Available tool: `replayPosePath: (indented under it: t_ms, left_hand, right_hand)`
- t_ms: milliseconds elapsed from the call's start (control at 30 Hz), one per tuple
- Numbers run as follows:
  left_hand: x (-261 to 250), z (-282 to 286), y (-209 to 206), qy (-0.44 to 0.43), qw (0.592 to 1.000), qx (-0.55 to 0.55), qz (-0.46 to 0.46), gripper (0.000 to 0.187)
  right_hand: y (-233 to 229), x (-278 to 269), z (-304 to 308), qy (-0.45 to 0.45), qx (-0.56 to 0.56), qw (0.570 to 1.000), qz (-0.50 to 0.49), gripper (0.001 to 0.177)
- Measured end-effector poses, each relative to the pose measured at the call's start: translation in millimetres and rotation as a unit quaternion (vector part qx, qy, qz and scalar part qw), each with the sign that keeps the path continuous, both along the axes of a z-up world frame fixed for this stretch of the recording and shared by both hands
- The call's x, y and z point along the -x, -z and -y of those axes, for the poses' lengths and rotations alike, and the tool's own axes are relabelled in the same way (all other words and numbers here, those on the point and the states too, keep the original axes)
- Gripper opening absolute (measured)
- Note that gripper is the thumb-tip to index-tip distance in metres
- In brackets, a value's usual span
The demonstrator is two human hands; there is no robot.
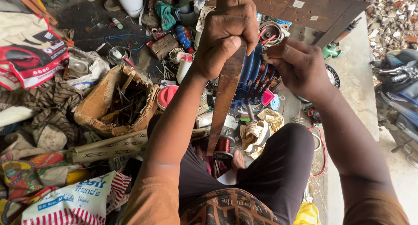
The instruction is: The person winds copper wire onto a blue motor stator using a manual winding jig. They rotate the stator and guide the wire into the slots, then remove the stator from the jig.
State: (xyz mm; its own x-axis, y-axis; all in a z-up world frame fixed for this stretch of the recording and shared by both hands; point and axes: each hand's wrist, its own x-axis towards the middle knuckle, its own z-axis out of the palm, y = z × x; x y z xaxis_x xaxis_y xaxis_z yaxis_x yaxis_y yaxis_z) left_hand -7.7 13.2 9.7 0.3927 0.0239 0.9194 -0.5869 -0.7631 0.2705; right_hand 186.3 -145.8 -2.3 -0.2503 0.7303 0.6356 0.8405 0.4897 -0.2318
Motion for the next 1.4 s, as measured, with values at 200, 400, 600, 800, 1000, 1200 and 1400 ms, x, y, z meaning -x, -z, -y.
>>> replayPosePath:
  t_ms: [200, 400, 600, 800, 1000, 1200, 1400]
  left_hand:
    - [-4.6, -2.1, 2.7, 0.023, 0.999, 0.020, -0.016, 0.031]
    - [-11.5, -6.0, 3.6, 0.013, 0.999, 0.035, -0.019, 0.032]
    - [-10.9, -5.7, 1.4, 0.014, 0.999, 0.032, -0.021, 0.035]
    - [-5.4, -4.8, 2.9, 0.007, 0.999, 0.039, -0.024, 0.039]
    - [-7.1, -2.3, 2.2, 0.007, 0.999, 0.041, -0.021, 0.040]
    - [-9.5, -2.8, 2.1, 0.005, 0.999, 0.042, -0.029, 0.039]
    - [-11.9, -7.8, 2.9, 0.020, 0.998, 0.048, -0.025, 0.038]
  right_hand:
    - [2.3, -1.0, 3.3, 0.030, -0.007, 0.999, 0.021, 0.011]
    - [1.7, -1.5, -5.1, 0.019, -0.017, 1.000, 0.013, 0.013]
    - [3.1, 3.5, -5.8, 0.023, -0.025, 0.999, 0.009, 0.011]
    - [1.9, 5.3, -5.6, 0.025, -0.023, 0.999, 0.030, 0.012]
    - [2.0, 4.4, -3.8, 0.036, -0.024, 0.998, 0.046, 0.017]
    - [4.6, 1.4, -4.6, 0.037, -0.031, 0.998, 0.039, 0.015]
    - [6.3, 1.6, -9.1, 0.041, -0.044, 0.997, 0.039, 0.014]
